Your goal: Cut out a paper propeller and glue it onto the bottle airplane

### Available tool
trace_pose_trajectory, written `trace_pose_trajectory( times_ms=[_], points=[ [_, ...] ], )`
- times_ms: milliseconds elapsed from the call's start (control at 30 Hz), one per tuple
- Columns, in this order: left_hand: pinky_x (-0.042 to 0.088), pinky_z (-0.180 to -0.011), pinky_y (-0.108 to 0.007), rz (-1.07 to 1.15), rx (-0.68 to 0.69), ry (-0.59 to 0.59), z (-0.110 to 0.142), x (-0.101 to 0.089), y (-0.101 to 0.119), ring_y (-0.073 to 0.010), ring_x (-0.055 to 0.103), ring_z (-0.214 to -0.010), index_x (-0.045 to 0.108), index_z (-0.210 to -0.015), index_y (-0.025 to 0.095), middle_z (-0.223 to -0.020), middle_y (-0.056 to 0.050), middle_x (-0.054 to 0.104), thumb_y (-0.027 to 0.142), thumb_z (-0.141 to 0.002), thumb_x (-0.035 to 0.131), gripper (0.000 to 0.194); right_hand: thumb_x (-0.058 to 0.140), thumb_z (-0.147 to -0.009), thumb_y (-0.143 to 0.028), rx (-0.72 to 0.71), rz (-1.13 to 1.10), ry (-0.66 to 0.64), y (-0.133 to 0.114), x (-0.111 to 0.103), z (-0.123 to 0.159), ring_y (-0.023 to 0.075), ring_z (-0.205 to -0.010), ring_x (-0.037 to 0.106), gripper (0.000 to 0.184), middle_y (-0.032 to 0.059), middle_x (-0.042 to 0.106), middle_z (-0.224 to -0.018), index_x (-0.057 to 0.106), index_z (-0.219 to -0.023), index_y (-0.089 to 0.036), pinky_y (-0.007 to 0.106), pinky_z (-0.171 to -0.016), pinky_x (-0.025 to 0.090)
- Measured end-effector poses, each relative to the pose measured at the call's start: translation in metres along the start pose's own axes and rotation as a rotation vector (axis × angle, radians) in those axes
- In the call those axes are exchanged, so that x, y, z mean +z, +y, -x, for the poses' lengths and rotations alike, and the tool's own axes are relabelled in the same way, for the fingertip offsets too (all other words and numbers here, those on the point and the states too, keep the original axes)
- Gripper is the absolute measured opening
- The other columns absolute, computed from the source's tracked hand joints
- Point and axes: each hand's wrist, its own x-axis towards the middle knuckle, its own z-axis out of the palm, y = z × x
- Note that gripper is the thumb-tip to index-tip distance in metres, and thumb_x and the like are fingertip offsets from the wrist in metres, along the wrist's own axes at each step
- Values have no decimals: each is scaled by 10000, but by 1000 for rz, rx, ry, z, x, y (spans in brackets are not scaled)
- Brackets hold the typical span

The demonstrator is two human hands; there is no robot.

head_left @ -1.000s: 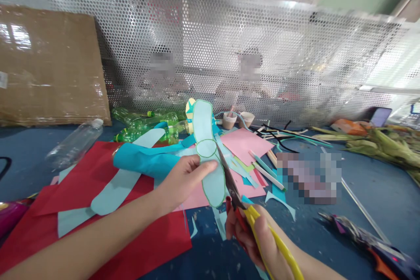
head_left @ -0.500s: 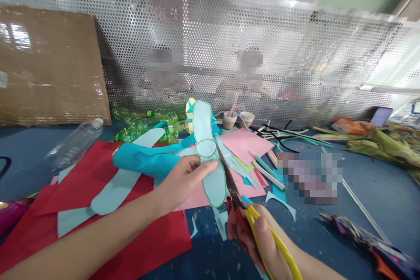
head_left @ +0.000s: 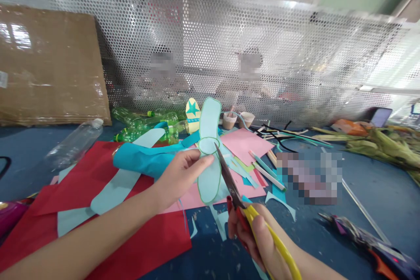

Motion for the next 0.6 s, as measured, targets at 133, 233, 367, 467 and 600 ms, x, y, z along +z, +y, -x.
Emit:
trace_pose_trajectory(
  times_ms=[133, 233, 367, 467, 600],
  points=[
    [377, -478, -250, 10, 22, 17, -1, 0, 2, -119, 521, -498, 575, -600, 190, -563, 15, 595, 455, -861, 559, 372, 168, -752, -925, 18, -9, 11, -4, 1, 1, 88, -325, 247, 825, -80, 296, -378, 551, -725, -195, 246, -371, 265],
    [374, -477, -249, 17, 26, 25, -1, 0, 2, -119, 511, -497, 576, -595, 190, -556, 17, 583, 443, -853, 567, 362, 165, -742, -932, 28, -9, 14, -7, 2, 2, 82, -322, 234, 809, -92, 260, -394, 528, -715, -209, 243, -364, 241],
    [390, -486, -256, 48, 29, 12, -1, -1, 1, -131, 521, -504, 584, -616, 192, -547, 21, 569, 447, -858, 566, 352, 175, -724, -945, 67, -15, 5, -9, 2, 2, 74, -319, 223, 807, -92, 254, -425, 508, -693, -210, 240, -343, 221],
    [396, -485, -261, 43, 27, 22, -1, -1, 1, -133, 518, -498, 578, -612, 193, -536, 23, 556, 449, -864, 565, 360, 176, -719, -948, 62, -14, 9, -10, 2, 2, 70, -319, 218, 815, -90, 262, -423, 511, -688, -206, 239, -343, 213],
    [405, -491, -267, 35, 28, 29, 0, -1, 2, -140, 524, -501, 574, -602, 197, -526, 19, 551, 444, -874, 559, 368, 172, -713, -952, 73, -17, 12, -10, 3, 3, 66, -320, 213, 806, -90, 277, -434, 501, -695, -216, 234, -332, 205]
  ],
)
